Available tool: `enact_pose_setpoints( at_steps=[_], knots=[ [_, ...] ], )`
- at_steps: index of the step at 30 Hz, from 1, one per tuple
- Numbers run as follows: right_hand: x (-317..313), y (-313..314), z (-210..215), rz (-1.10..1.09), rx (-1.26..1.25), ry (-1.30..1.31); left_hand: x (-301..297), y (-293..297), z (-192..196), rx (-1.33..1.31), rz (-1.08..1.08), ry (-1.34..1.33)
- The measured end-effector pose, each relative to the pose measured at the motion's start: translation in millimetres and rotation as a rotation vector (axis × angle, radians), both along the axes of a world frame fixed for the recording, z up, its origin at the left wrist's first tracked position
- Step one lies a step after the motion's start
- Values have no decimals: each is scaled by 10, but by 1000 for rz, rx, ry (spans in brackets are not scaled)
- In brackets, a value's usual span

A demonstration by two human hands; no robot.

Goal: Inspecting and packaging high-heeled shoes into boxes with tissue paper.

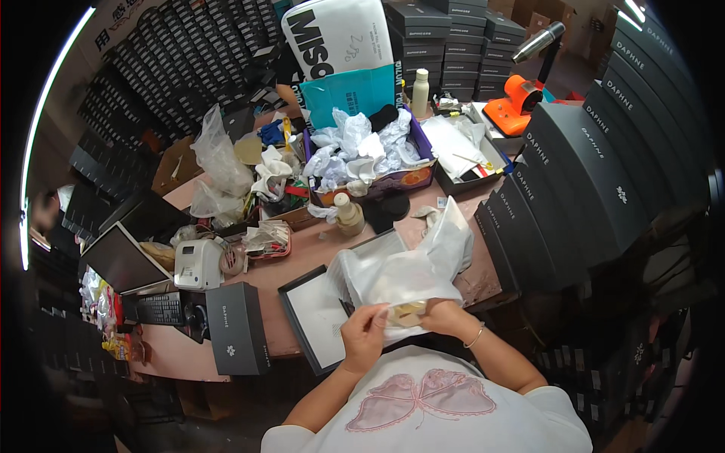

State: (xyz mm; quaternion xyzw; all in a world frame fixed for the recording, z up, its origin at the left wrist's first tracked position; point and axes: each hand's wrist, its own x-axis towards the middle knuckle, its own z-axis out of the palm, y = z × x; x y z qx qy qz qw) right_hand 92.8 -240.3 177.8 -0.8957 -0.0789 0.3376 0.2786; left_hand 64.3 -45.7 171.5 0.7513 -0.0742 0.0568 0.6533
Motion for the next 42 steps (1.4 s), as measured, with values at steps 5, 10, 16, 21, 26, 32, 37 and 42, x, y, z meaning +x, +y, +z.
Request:
enact_pose_setpoints(
  at_steps=[5,10,16,21,26,32,37,42],
  knots=[
    [-60,-32,403,127,27,-458,-49,79,-319,-356,150,407],
    [55,-161,501,-54,13,-1113,-130,29,-104,-293,166,288],
    [281,-212,163,-102,268,-891,-88,117,-161,-126,166,41],
    [630,11,371,-8,393,-890,-221,361,-254,-112,117,188],
    [292,345,673,215,677,-624,-176,562,-358,-1022,66,1173],
    [-115,-172,136,182,644,-28,-20,7,-425,-800,56,723],
    [-257,-408,-292,-851,1581,325,73,-598,-523,-22,-82,20],
    [48,-389,-394,-1106,1337,-53,-61,-419,-417,112,-236,3]
  ],
)
